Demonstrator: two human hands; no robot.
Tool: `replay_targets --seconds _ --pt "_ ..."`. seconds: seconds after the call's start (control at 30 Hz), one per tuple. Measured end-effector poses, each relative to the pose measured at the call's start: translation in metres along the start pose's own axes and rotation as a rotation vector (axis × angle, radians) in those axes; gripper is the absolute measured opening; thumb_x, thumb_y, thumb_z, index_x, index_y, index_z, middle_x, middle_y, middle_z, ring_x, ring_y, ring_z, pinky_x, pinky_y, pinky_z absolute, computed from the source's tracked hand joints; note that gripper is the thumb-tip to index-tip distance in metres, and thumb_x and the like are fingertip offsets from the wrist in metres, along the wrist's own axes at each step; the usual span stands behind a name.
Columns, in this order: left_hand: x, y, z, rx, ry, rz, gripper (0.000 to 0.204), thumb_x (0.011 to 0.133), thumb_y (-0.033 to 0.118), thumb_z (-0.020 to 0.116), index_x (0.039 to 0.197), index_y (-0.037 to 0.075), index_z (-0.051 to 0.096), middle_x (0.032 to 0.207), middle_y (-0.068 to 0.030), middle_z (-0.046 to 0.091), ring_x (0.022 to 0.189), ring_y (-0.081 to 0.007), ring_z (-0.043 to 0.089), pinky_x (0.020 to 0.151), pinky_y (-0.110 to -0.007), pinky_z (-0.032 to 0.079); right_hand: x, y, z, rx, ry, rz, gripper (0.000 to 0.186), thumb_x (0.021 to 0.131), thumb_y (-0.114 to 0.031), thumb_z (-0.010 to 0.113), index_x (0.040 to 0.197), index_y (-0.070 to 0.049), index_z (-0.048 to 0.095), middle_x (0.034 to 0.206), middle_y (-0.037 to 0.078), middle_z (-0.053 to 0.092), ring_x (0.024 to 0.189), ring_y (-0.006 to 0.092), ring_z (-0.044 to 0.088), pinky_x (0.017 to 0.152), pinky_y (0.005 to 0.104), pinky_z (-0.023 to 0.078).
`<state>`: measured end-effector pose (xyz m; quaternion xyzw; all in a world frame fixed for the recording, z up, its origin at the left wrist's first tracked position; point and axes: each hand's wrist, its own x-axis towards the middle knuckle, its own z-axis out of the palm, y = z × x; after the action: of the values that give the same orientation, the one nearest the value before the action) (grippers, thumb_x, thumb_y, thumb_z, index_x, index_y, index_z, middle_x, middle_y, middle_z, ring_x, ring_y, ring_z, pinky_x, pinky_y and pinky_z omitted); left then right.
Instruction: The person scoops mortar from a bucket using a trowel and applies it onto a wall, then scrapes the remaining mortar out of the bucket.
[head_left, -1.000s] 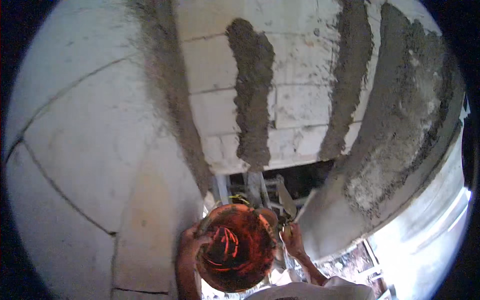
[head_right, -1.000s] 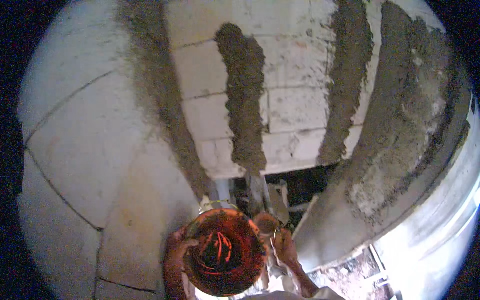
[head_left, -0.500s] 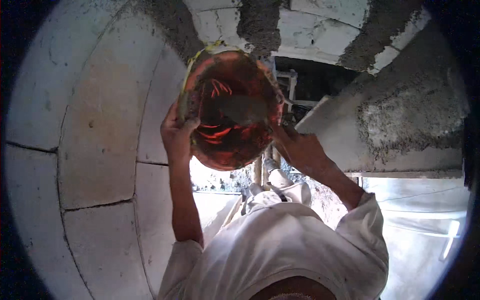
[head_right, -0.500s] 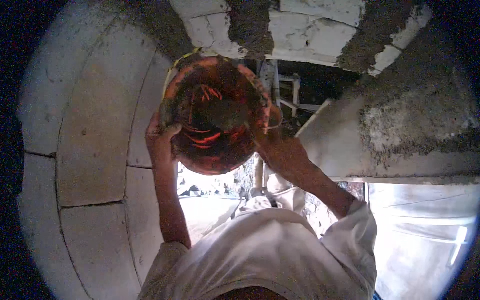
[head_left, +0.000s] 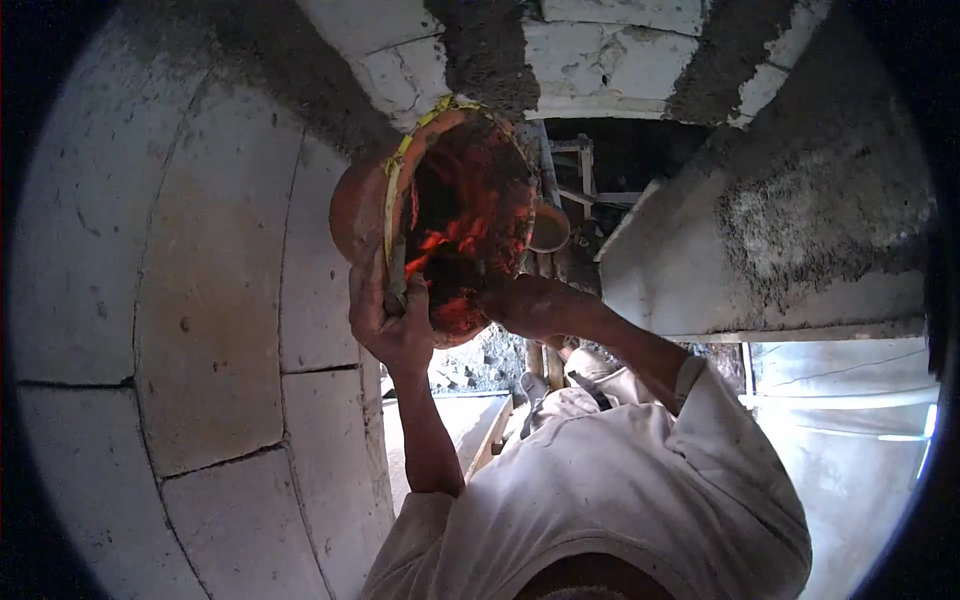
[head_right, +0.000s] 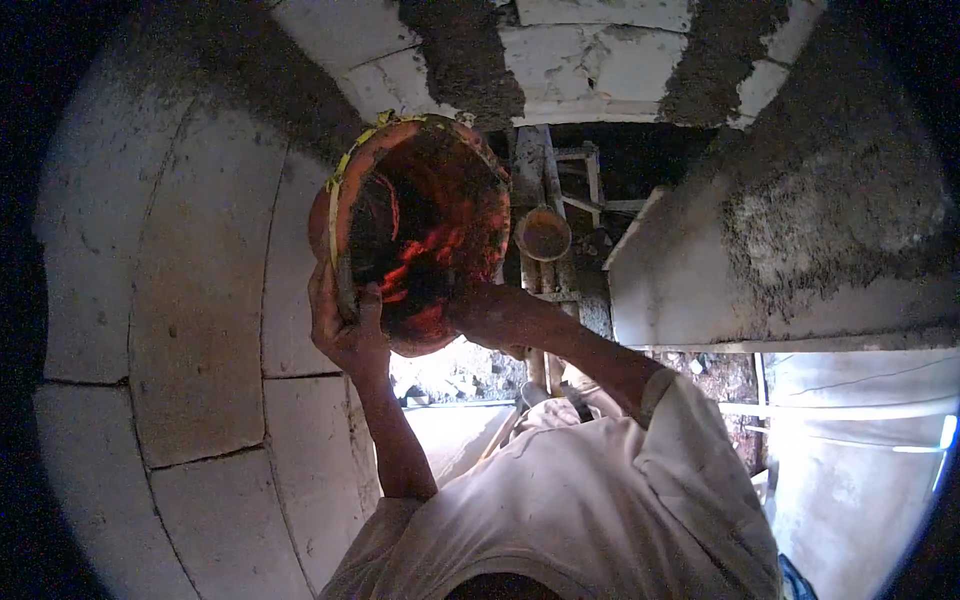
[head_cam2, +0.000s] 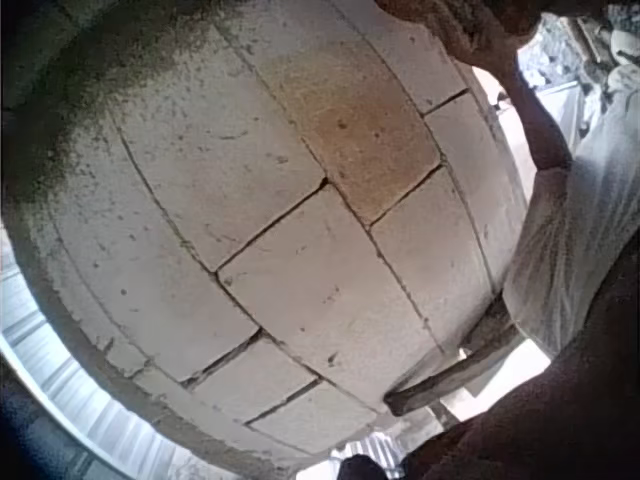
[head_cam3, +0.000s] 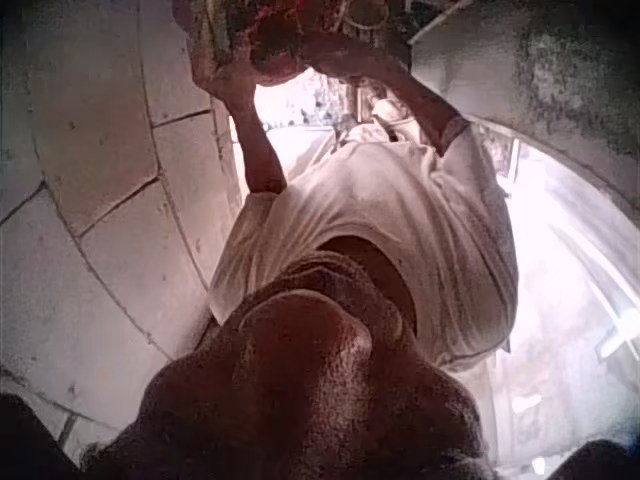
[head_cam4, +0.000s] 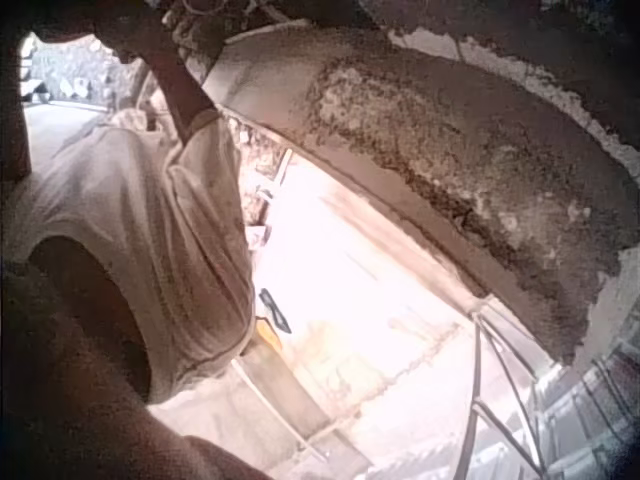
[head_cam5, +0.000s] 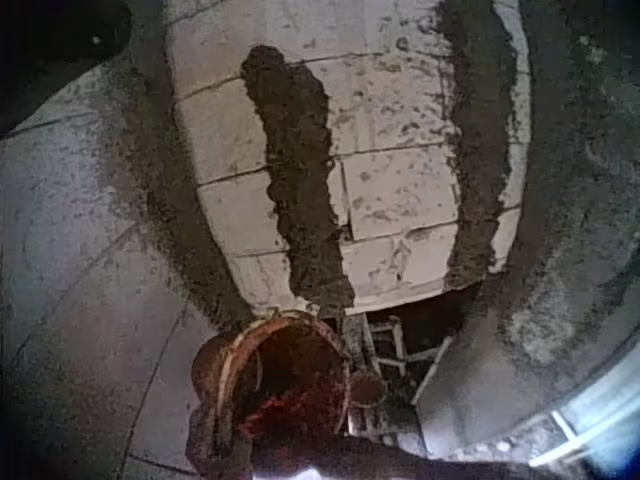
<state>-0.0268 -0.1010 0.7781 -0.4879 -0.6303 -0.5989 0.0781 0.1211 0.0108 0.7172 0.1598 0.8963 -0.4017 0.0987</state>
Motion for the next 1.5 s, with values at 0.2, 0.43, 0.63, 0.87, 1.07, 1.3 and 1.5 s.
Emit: replay_targets --seconds 0.2,0.43,0.63,0.87,1.07,1.3,1.5 --pt "0.009 0.011 0.017 -0.015 0.045 -0.092 0.052 0.078 0.021 0.07 0.122 -0.002 0.054 0.118 -0.0154 0.057 0.107 -0.0278 0.057 0.091 -0.04 0.047 -0.024 -0.034 -0.06 -0.509 0.738 0.142 0.048 0.091 -0.032 0.048 0.124 0.002 0.04 0.087 0.019 0.062 0.079 0.0312 0.065 0.064 0.0462 0.053" --pt "0.0 0.025 0.041 -0.027 0.145 -0.089 0.05 0.078 0.019 0.066 0.121 -0.002 0.054 0.12 -0.0166 0.055 0.107 -0.0295 0.057 0.091 -0.041 0.047 -0.009 0.04 -0.035 -0.472 0.87 -0.043 0.046 0.091 -0.025 0.048 0.123 0.007 0.044 0.109 0.03 0.057 0.087 0.0343 0.064 0.071 0.044 0.054" --pt "-0.017 0.009 0.044 0.042 0.082 0.036 0.048 0.08 0.02 0.064 0.121 -0.003 0.054 0.12 -0.0176 0.055 0.11 -0.0313 0.055 0.092 -0.043 0.046 -0.008 0.004 -0.032 0.366 -0.014 0.026 0.04 0.096 -0.036 0.038 0.105 0.001 0.051 0.078 0.015 0.06 0.075 0.0257 0.065 0.06 0.0434 0.05" --pt "-0.014 0.027 0.038 0.09 0.18 0.196 0.043 0.072 -0.007 0.055 0.115 -0.003 0.058 0.122 -0.0165 0.057 0.118 -0.0334 0.051 0.106 -0.047 0.031 -0.021 -0.028 -0.068 -0.178 0.718 0.039 0.029 0.08 -0.008 0.054 0.106 0.003 0.055 0.094 0.022 0.063 0.081 0.0321 0.064 0.067 0.0423 0.054" --pt "-0.022 0.026 0.04 0.051 0.123 0.176 0.042 0.085 0.013 0.06 0.123 -0.003 0.052 0.125 -0.0182 0.053 0.115 -0.0307 0.052 0.097 -0.043 0.043 0.002 0.031 0.0 -0.348 0.089 -0.145 0.03 0.093 -0.024 0.041 0.107 -0.001 0.054 0.091 0.023 0.06 0.089 0.0348 0.061 0.076 0.0431 0.05" --pt "-0.014 0.025 0.017 0.05 0.215 0.071 0.047 0.084 0.02 0.065 0.123 -0.004 0.052 0.118 -0.0163 0.056 0.111 -0.0278 0.054 0.094 -0.041 0.044 -0.101 -0.032 -0.074 -0.305 0.453 0.105 0.028 0.093 -0.018 0.042 0.113 -0.001 0.051 0.095 0.024 0.058 0.087 0.0339 0.062 0.075 0.0418 0.051" --pt "-0.017 0.026 0.026 -0.055 0.215 -0.006 0.05 0.082 0.02 0.066 0.122 -0.006 0.05 0.115 -0.0154 0.056 0.105 -0.0258 0.057 0.091 -0.038 0.046 -0.093 -0.005 0.001 -0.338 0.183 0.016 0.046 0.092 -0.022 0.046 0.131 0.002 0.037 0.117 0.029 0.051 0.108 0.0394 0.052 0.091 0.0425 0.045"
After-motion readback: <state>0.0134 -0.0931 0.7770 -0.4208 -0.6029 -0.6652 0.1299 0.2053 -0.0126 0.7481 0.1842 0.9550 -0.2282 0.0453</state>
